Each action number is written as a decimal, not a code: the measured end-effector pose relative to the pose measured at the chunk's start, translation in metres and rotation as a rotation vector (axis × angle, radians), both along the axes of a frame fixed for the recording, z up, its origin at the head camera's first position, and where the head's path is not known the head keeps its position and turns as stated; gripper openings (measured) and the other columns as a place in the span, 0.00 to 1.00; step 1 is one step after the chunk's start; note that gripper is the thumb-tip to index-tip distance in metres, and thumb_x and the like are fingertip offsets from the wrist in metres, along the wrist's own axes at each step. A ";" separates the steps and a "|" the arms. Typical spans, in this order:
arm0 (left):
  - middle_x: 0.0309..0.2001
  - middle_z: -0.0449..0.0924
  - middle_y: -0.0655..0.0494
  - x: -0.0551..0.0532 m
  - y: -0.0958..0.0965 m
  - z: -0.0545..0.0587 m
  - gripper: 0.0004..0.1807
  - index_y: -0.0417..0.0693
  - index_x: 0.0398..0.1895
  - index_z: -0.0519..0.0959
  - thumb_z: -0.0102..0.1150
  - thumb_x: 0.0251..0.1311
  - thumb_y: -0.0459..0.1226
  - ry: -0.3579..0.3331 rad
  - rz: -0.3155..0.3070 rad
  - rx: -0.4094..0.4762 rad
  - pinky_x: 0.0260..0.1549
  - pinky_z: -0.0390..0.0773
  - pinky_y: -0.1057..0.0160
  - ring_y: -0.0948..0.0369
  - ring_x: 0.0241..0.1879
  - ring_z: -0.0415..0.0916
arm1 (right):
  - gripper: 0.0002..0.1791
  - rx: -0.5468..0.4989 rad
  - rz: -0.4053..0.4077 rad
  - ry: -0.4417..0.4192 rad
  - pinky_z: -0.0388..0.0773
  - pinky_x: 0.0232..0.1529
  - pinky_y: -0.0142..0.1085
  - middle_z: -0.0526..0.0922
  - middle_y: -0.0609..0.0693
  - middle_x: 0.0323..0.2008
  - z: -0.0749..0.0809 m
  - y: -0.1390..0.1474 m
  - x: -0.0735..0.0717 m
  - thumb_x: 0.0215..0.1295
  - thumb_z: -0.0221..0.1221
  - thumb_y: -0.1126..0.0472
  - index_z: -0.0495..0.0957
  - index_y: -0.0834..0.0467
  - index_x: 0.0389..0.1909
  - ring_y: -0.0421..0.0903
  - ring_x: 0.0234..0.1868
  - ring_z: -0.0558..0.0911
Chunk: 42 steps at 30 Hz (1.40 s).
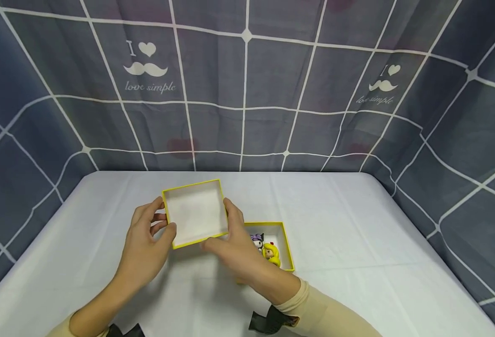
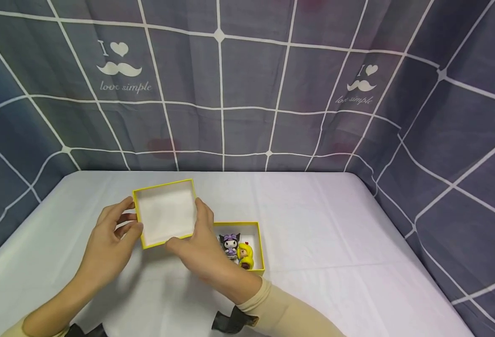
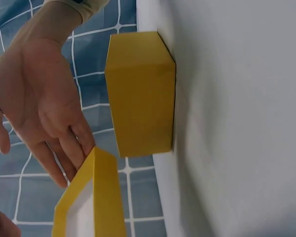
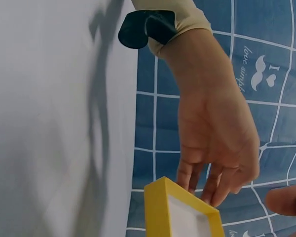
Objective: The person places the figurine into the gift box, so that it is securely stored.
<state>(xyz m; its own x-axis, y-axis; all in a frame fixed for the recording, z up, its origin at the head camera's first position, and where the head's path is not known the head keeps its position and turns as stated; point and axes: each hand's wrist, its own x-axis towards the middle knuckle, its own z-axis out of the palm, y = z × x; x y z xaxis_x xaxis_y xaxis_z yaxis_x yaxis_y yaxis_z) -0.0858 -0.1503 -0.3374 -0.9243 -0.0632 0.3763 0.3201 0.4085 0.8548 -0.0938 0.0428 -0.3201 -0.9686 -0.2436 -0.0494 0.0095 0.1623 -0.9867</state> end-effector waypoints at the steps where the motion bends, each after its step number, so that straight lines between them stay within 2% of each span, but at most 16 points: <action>1: 0.62 0.59 0.45 0.000 0.002 0.000 0.34 0.35 0.73 0.57 0.52 0.63 0.26 0.008 -0.005 0.009 0.52 0.72 0.79 0.57 0.53 0.64 | 0.56 0.005 -0.003 0.009 0.57 0.68 0.49 0.48 0.39 0.73 0.000 0.002 0.000 0.46 0.63 0.63 0.45 0.44 0.77 0.47 0.70 0.56; 6: 0.60 0.59 0.46 -0.001 0.010 0.004 0.33 0.36 0.72 0.58 0.50 0.62 0.24 0.035 -0.008 0.034 0.53 0.73 0.77 0.57 0.52 0.64 | 0.57 0.002 -0.012 0.050 0.56 0.69 0.48 0.48 0.38 0.73 -0.001 0.008 0.000 0.45 0.64 0.64 0.46 0.44 0.77 0.44 0.71 0.54; 14: 0.59 0.60 0.48 -0.004 0.023 0.010 0.32 0.37 0.71 0.59 0.49 0.62 0.24 0.071 -0.039 0.063 0.54 0.73 0.75 0.57 0.53 0.63 | 0.57 -0.165 0.015 0.095 0.53 0.73 0.42 0.45 0.43 0.73 -0.005 0.022 -0.002 0.47 0.62 0.72 0.43 0.49 0.77 0.37 0.74 0.46; 20: 0.59 0.60 0.49 -0.006 0.029 0.013 0.33 0.39 0.72 0.59 0.49 0.63 0.24 0.073 -0.057 0.065 0.56 0.74 0.71 0.55 0.55 0.63 | 0.56 -0.209 0.028 0.129 0.51 0.74 0.43 0.43 0.45 0.72 -0.006 0.030 -0.003 0.48 0.60 0.73 0.42 0.51 0.77 0.37 0.74 0.44; 24: 0.58 0.61 0.49 -0.007 0.033 0.013 0.31 0.39 0.71 0.62 0.50 0.62 0.23 0.081 -0.063 0.076 0.57 0.75 0.68 0.54 0.56 0.64 | 0.54 -0.230 0.031 0.146 0.51 0.74 0.44 0.43 0.45 0.72 -0.006 0.034 -0.003 0.49 0.59 0.73 0.43 0.52 0.76 0.37 0.74 0.46; 29: 0.58 0.62 0.50 -0.009 0.039 0.012 0.29 0.38 0.68 0.64 0.50 0.62 0.22 0.098 -0.085 0.097 0.57 0.75 0.64 0.55 0.56 0.65 | 0.52 -0.273 0.026 0.142 0.56 0.72 0.46 0.44 0.43 0.74 -0.007 0.041 -0.004 0.52 0.57 0.74 0.42 0.51 0.75 0.37 0.74 0.47; 35: 0.58 0.63 0.51 -0.010 0.043 0.013 0.27 0.38 0.66 0.66 0.50 0.62 0.22 0.098 -0.122 0.103 0.57 0.75 0.63 0.55 0.56 0.66 | 0.46 -0.349 0.034 0.161 0.56 0.72 0.52 0.55 0.47 0.73 -0.009 0.051 -0.005 0.54 0.55 0.76 0.47 0.55 0.74 0.44 0.73 0.55; 37: 0.58 0.64 0.51 -0.011 0.045 0.012 0.26 0.38 0.65 0.67 0.50 0.62 0.23 0.103 -0.131 0.100 0.58 0.75 0.62 0.55 0.56 0.66 | 0.44 -0.359 0.025 0.163 0.58 0.71 0.52 0.58 0.50 0.72 -0.009 0.055 -0.004 0.56 0.55 0.76 0.49 0.57 0.73 0.47 0.72 0.58; 42: 0.57 0.65 0.52 -0.013 0.049 0.013 0.24 0.40 0.63 0.68 0.50 0.62 0.22 0.125 -0.146 0.120 0.58 0.75 0.61 0.56 0.55 0.66 | 0.36 -0.387 -0.018 0.160 0.69 0.65 0.44 0.59 0.56 0.69 -0.009 0.061 -0.004 0.60 0.53 0.75 0.52 0.62 0.69 0.50 0.71 0.62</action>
